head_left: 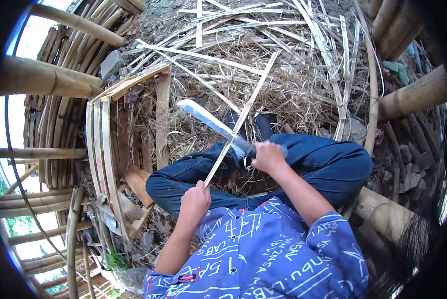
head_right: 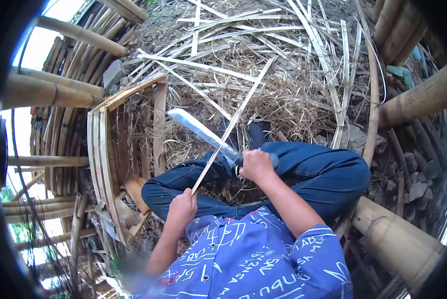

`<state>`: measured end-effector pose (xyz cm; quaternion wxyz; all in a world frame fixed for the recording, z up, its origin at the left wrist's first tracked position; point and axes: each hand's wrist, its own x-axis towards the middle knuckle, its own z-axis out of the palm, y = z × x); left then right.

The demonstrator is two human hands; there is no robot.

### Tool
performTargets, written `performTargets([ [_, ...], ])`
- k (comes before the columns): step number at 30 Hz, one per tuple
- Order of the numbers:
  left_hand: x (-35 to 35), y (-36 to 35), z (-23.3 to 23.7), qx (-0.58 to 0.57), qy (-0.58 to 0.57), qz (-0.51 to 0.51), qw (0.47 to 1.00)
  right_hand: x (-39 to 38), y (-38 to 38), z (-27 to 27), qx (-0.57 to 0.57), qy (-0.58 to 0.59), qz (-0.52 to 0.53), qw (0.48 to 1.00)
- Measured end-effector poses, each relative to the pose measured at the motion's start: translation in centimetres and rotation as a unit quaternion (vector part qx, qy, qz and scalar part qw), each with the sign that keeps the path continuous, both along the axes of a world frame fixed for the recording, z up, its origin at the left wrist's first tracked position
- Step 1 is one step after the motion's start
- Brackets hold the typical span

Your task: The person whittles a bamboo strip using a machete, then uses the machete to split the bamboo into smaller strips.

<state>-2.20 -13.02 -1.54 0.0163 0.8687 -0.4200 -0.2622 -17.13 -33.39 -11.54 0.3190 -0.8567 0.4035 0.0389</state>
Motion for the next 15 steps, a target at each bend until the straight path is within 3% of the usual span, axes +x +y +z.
performTargets([
  [4,-1.0,-1.0,-0.4,-0.016,0.005,-0.013,1.000,-0.5,-4.4,-1.7,-0.068,0.017,0.013,0.997],
  [15,0.1,-1.5,0.5,-0.012,-0.013,-0.013,1.000,0.8,-5.2,-1.2,-0.080,0.014,0.030,0.996],
])
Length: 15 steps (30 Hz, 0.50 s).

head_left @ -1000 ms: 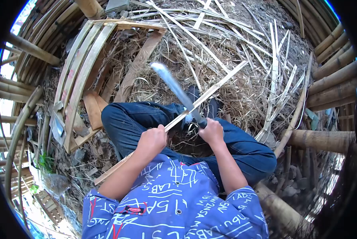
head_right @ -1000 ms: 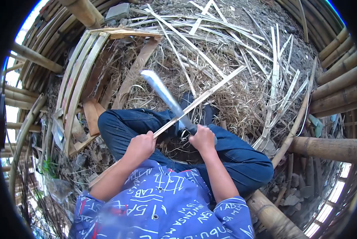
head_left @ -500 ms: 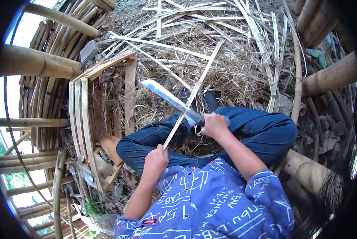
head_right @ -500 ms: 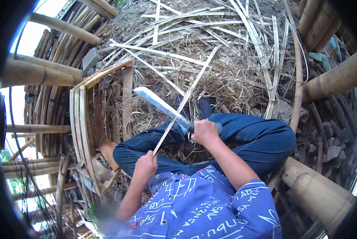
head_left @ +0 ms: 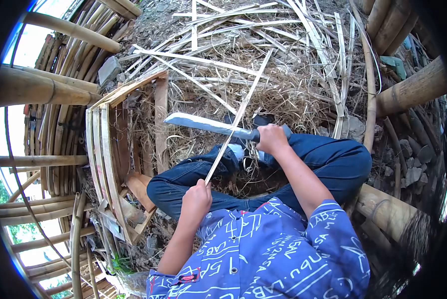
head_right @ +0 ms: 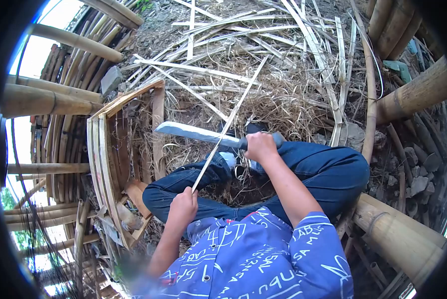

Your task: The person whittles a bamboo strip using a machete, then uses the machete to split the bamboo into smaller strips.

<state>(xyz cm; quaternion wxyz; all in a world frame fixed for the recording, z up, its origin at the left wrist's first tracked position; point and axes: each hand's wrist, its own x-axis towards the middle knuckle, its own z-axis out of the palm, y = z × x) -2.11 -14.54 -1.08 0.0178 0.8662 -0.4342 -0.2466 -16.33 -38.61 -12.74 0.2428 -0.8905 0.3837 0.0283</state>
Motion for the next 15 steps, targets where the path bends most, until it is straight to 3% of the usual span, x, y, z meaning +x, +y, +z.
performTargets([
  [6,-0.7,0.1,-0.1,0.006,0.030,0.038,0.999,-0.5,4.0,1.4,0.046,-0.011,-0.027,0.999],
  [11,-0.8,0.0,-1.4,-0.008,0.032,0.020,0.999,0.0,6.8,2.9,0.083,-0.005,0.094,0.992],
  [15,-0.7,1.7,-0.6,0.030,0.013,0.029,0.999,-0.6,0.0,0.8,0.031,0.055,-0.031,0.998],
])
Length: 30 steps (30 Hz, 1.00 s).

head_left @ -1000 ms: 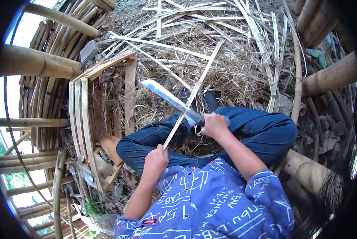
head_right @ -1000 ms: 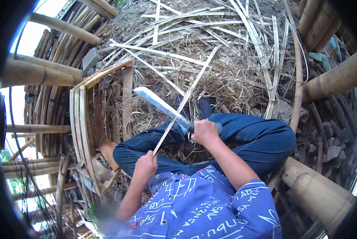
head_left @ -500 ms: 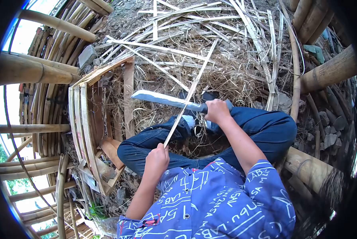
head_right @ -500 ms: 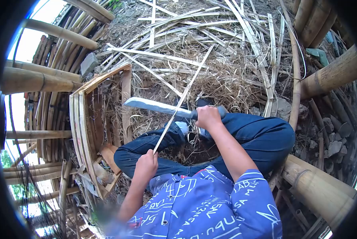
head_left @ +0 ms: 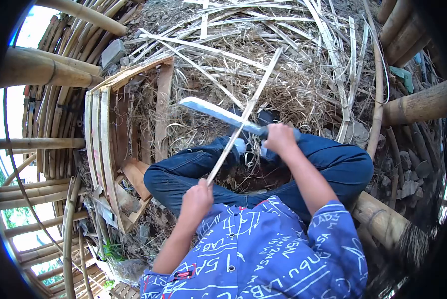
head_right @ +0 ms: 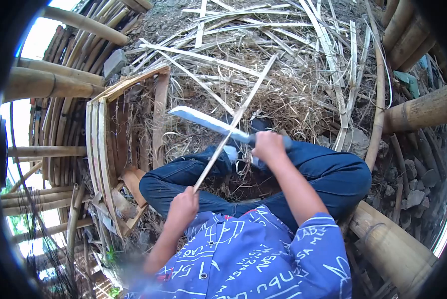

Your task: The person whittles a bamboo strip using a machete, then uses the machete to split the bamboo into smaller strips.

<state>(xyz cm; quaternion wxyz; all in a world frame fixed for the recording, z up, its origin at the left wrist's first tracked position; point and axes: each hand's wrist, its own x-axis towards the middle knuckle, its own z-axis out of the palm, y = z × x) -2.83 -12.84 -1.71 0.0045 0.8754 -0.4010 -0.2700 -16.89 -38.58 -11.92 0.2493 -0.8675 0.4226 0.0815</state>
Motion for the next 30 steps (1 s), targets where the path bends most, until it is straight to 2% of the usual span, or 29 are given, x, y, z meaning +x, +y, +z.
performTargets([
  [4,-0.1,-0.6,-0.5,-0.065,0.015,-0.021,0.998,0.6,0.0,-0.1,-0.055,-0.035,0.001,0.998],
  [6,0.6,0.1,-0.6,-0.035,0.005,0.002,0.999,0.5,1.7,1.8,-0.024,-0.035,0.030,0.999],
  [12,0.0,0.9,-0.6,-0.018,0.012,0.008,1.000,0.7,4.8,1.8,0.042,-0.032,0.001,0.999],
  [16,-0.9,-1.1,-0.7,-0.036,0.059,0.038,0.997,0.8,7.2,4.0,0.044,-0.036,0.110,0.992],
  [19,-0.8,-0.7,-1.2,-0.056,0.035,0.022,0.998,1.1,7.9,5.9,0.083,-0.017,0.146,0.986],
  [21,-0.9,0.6,-0.5,-0.031,0.044,0.030,0.998,0.9,6.9,4.9,0.055,0.029,0.133,0.989],
  [22,-1.0,1.2,-0.3,-0.025,0.043,0.037,0.998,0.6,5.1,2.7,0.000,0.044,0.094,0.995],
  [23,-1.2,1.6,-0.1,-0.023,0.049,0.034,0.998,-0.3,2.6,0.3,-0.027,0.007,0.049,0.998],
  [24,-1.1,1.7,0.1,-0.023,0.054,0.031,0.998,-0.7,0.4,0.1,-0.012,0.002,0.026,1.000],
  [25,-1.2,1.7,0.1,-0.025,0.053,0.035,0.998,-0.8,-0.4,-0.2,-0.054,-0.003,0.041,0.998],
  [28,-1.3,0.5,-0.3,-0.083,0.057,0.020,0.995,-0.2,-0.3,0.2,-0.085,0.004,0.028,0.996],
  [30,-0.4,1.1,-0.2,-0.048,0.048,0.036,0.997,-0.1,1.5,0.6,-0.065,-0.003,0.019,0.998],
])
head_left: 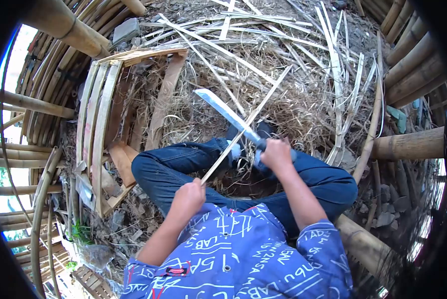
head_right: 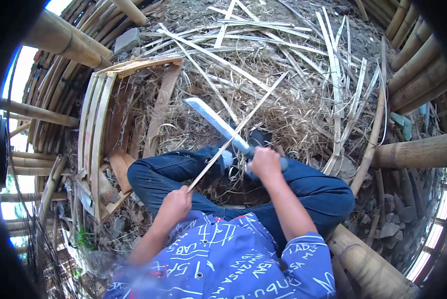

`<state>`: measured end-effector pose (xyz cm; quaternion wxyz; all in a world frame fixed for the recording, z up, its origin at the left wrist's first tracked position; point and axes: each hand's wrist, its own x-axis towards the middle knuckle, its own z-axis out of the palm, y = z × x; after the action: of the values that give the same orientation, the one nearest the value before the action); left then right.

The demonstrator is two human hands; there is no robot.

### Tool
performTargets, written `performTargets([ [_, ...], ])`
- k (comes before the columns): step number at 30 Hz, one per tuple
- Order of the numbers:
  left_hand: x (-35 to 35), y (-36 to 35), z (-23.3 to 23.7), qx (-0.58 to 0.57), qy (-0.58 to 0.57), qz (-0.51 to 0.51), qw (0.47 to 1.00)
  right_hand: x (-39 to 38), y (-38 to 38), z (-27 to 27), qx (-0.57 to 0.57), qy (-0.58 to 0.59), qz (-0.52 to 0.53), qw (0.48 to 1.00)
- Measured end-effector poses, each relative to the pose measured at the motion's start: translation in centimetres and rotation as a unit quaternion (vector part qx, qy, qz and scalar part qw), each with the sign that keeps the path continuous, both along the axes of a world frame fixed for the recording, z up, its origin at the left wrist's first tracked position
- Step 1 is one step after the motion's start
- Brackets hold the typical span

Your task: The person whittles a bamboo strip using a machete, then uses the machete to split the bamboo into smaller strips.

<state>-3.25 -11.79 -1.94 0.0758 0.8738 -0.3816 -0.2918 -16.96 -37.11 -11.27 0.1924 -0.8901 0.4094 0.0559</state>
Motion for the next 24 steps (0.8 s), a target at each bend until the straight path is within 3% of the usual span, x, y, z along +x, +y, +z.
performTargets([
  [5,-0.1,1.7,-0.1,0.013,-0.014,-0.009,1.000,0.0,3.2,1.3,0.067,-0.004,-0.004,0.998],
  [13,-1.3,-0.5,-1.0,-0.004,0.034,0.016,0.999,-0.7,3.4,1.6,0.082,0.001,0.008,0.997],
  [19,-0.9,-0.9,-1.5,-0.003,-0.003,-0.015,1.000,-0.4,6.5,2.9,0.151,-0.016,0.020,0.988],
  [22,-0.6,-0.8,-0.4,0.000,0.025,0.011,1.000,-0.2,4.5,2.9,0.044,0.012,0.104,0.994],
  [24,-0.6,0.3,0.3,0.013,0.031,0.015,0.999,-0.4,0.2,0.9,-0.002,0.032,0.040,0.999],
])
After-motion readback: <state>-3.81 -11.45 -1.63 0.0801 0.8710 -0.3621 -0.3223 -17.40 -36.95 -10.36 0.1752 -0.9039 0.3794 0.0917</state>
